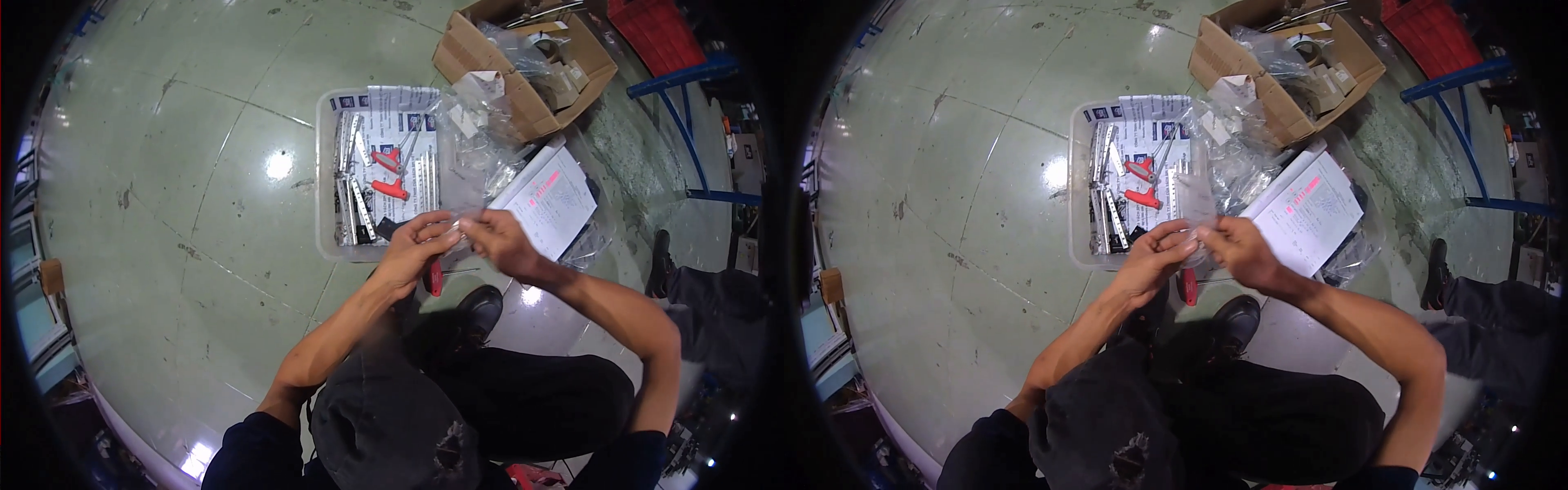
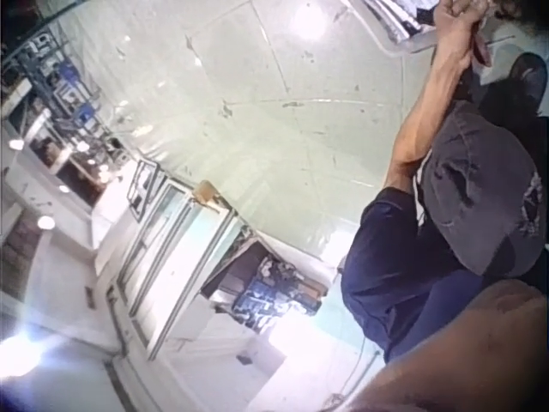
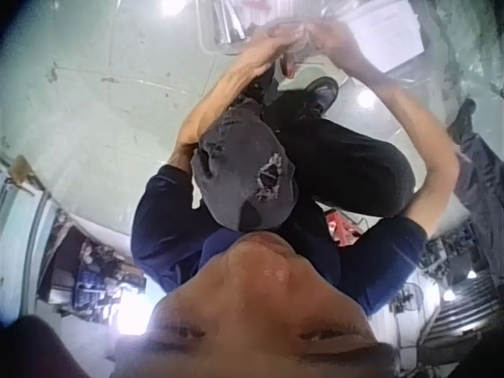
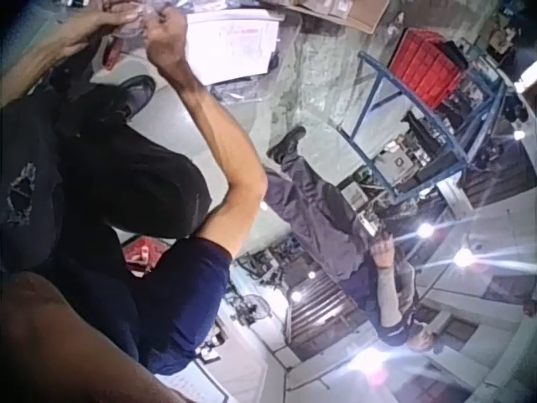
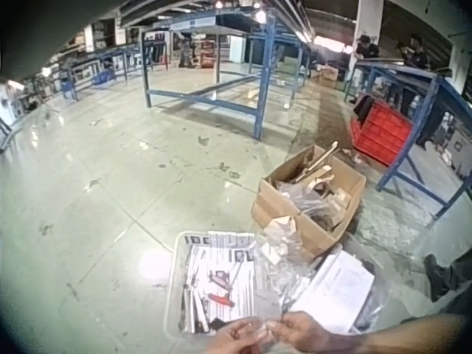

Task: The person assembles and adjusts metal hinges from a plastic bin using a hex key.

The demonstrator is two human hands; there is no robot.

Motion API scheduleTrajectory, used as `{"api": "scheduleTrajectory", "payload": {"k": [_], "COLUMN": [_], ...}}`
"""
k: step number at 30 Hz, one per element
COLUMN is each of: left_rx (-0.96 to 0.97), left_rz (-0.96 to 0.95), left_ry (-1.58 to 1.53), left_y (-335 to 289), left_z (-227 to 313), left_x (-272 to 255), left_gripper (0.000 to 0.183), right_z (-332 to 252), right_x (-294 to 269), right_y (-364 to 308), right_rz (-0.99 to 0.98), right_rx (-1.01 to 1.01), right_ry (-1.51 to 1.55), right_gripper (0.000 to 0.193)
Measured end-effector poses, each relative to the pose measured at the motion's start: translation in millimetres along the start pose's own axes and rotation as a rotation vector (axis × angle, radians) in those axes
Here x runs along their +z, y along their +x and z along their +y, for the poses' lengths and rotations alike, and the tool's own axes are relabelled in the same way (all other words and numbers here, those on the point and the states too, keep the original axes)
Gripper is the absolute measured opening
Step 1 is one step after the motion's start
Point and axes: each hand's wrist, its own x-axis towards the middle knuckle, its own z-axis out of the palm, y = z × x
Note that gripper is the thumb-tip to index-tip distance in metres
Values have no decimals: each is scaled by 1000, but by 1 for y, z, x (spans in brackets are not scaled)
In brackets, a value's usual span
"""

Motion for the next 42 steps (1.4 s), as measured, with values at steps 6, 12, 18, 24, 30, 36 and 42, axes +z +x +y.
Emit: {"api": "scheduleTrajectory", "payload": {"k": [6, 12, 18, 24, 30, 36, 42], "left_rx": [130, 1075, 674, 659, 747, 964, 1070], "left_rz": [-18, 482, 586, 655, 756, 858, 918], "left_ry": [330, 1372, 1197, 1136, 896, 912, 1219], "left_y": [3, -2, 25, 43, 49, 51, 6], "left_z": [0, 44, 93, 99, 84, 82, 63], "left_x": [-12, -85, -145, -154, -155, -153, -124], "left_gripper": [23, 29, 55, 47, 37, 30, 24], "right_z": [-21, -24, 7, -32, 31, 46, 57], "right_x": [-67, -131, -117, -28, 42, 95, 113], "right_y": [45, 102, 121, 91, 90, 118, 147], "right_rz": [208, 431, 402, 230, -69, 66, 72], "right_rx": [-184, -216, -749, -819, -620, -357, -124], "right_ry": [-723, -1276, -1350, -1070, -888, -666, -375], "right_gripper": [52, 39, 26, 19, 15, 11, 13]}}
